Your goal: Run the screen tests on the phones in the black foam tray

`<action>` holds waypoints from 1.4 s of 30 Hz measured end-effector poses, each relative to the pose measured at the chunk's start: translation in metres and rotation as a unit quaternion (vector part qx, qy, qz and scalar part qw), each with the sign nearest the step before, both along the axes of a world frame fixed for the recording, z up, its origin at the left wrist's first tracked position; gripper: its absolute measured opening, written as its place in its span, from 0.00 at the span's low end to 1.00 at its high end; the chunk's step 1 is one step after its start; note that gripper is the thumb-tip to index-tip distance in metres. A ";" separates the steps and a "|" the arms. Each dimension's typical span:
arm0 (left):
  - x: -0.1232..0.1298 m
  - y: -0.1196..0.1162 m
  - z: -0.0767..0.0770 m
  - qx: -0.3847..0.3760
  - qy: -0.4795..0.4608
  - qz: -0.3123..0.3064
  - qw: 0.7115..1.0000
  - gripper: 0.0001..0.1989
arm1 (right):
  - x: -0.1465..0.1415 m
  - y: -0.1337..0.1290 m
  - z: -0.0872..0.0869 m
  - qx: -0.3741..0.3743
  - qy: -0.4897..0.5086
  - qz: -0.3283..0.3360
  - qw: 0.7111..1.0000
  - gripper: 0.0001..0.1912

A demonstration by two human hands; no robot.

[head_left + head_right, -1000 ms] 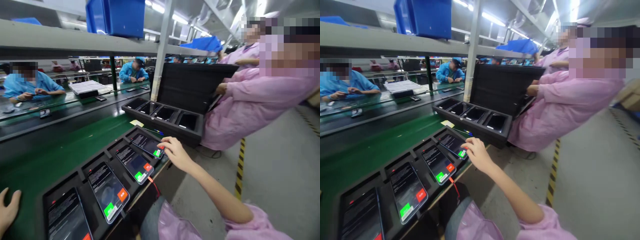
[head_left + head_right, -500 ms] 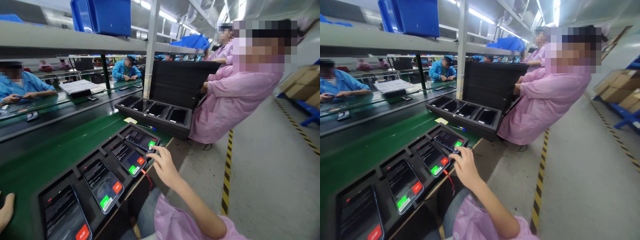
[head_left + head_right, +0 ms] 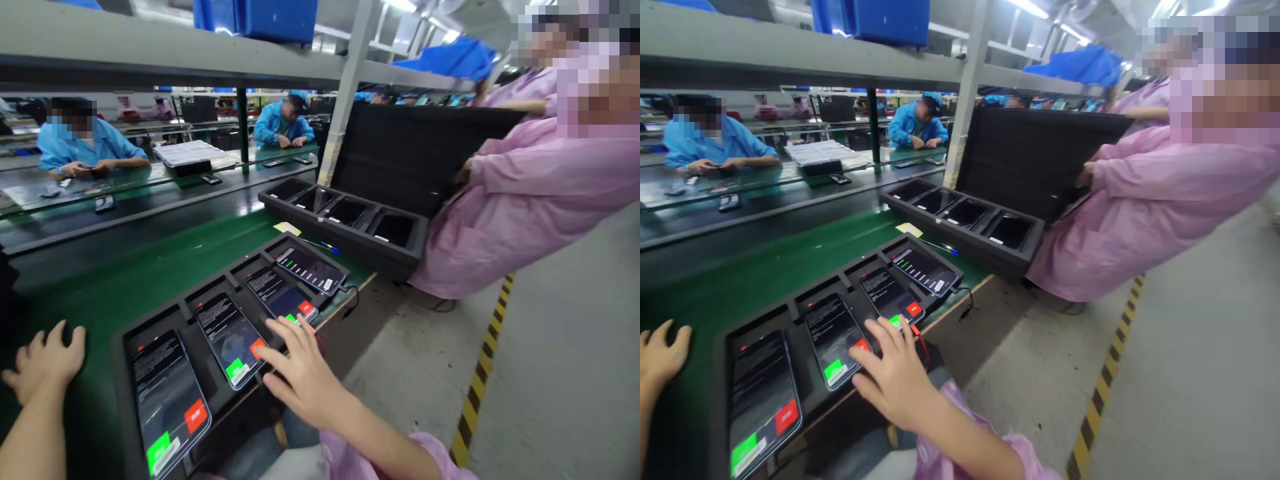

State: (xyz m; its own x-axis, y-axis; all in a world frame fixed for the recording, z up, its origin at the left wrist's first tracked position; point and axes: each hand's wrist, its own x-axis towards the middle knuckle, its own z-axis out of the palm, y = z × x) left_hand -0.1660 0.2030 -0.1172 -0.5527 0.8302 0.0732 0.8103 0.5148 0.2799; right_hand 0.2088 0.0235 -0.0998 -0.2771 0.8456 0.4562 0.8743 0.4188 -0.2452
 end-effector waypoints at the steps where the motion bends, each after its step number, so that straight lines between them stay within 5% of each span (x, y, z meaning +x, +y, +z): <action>1: 0.001 0.000 0.003 -0.002 -0.001 0.001 1.000 0.40 | -0.008 -0.001 0.000 -0.003 -0.011 0.029 1.000 0.18; 8: -0.005 0.002 0.002 -0.005 -0.004 -0.016 1.000 0.36 | -0.043 0.003 0.001 0.019 0.022 0.037 0.999 0.14; 14: -0.005 0.001 0.000 0.006 -0.006 -0.019 1.000 0.31 | -0.086 -0.003 0.010 0.009 -0.029 0.210 0.977 0.18; 19: -0.008 0.001 -0.005 0.023 0.003 -0.016 1.000 0.28 | -0.102 0.000 0.007 -0.004 -0.050 0.241 0.969 0.17; 32: -0.010 0.000 -0.009 0.034 -0.003 -0.014 0.999 0.26 | -0.110 0.052 0.032 -0.116 -0.072 0.152 0.979 0.16; 42: -0.011 0.001 -0.011 0.037 -0.008 -0.014 0.999 0.26 | -0.128 0.064 0.030 -0.127 -0.100 0.135 0.978 0.16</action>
